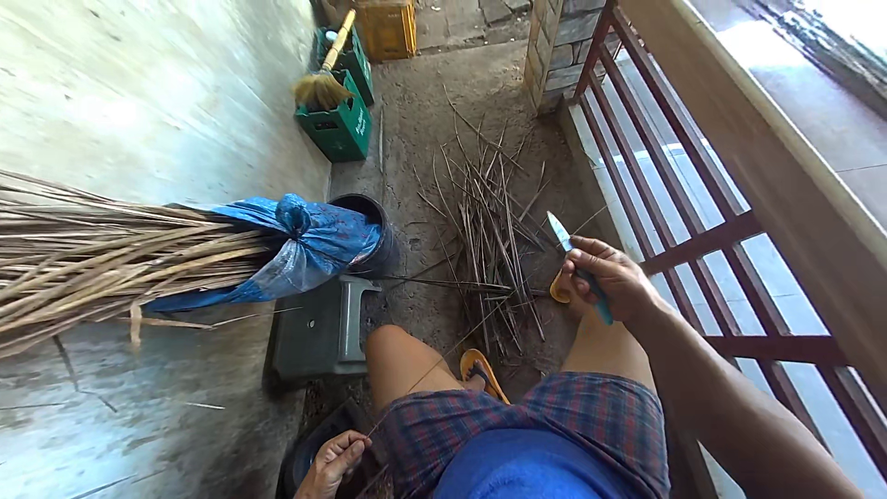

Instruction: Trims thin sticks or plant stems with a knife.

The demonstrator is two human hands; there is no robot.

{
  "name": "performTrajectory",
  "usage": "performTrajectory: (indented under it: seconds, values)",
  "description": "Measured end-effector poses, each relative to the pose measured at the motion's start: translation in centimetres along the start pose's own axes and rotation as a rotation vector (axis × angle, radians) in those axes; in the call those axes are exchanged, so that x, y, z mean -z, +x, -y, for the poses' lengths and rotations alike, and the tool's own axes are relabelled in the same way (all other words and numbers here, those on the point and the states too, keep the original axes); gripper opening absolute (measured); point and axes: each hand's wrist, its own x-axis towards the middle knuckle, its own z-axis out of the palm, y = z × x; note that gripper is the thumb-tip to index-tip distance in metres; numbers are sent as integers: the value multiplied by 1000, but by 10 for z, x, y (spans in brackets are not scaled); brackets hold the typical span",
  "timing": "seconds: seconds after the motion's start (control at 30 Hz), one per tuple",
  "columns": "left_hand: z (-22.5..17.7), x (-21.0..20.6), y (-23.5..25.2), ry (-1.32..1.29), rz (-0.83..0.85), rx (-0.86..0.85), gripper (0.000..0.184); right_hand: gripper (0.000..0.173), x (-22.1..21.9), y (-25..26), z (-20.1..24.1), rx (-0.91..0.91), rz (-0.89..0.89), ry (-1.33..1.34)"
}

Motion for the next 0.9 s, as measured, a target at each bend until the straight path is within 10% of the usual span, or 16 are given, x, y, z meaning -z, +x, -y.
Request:
performTrajectory:
  seconds: [0.3, 0.67, 0.9]
  values:
    - [21, 29, -13, -3, -236, 140, 20, 29, 38, 41, -3, 54, -229, -103]
    - [-80, -130, 61, -144, -71, -6, 21, 44, -87, -19, -104, -150, 590, -67]
    - [-100, -159, 75, -239, 63, -77, 20, 39, -104, -36, -133, -189, 664, 75]
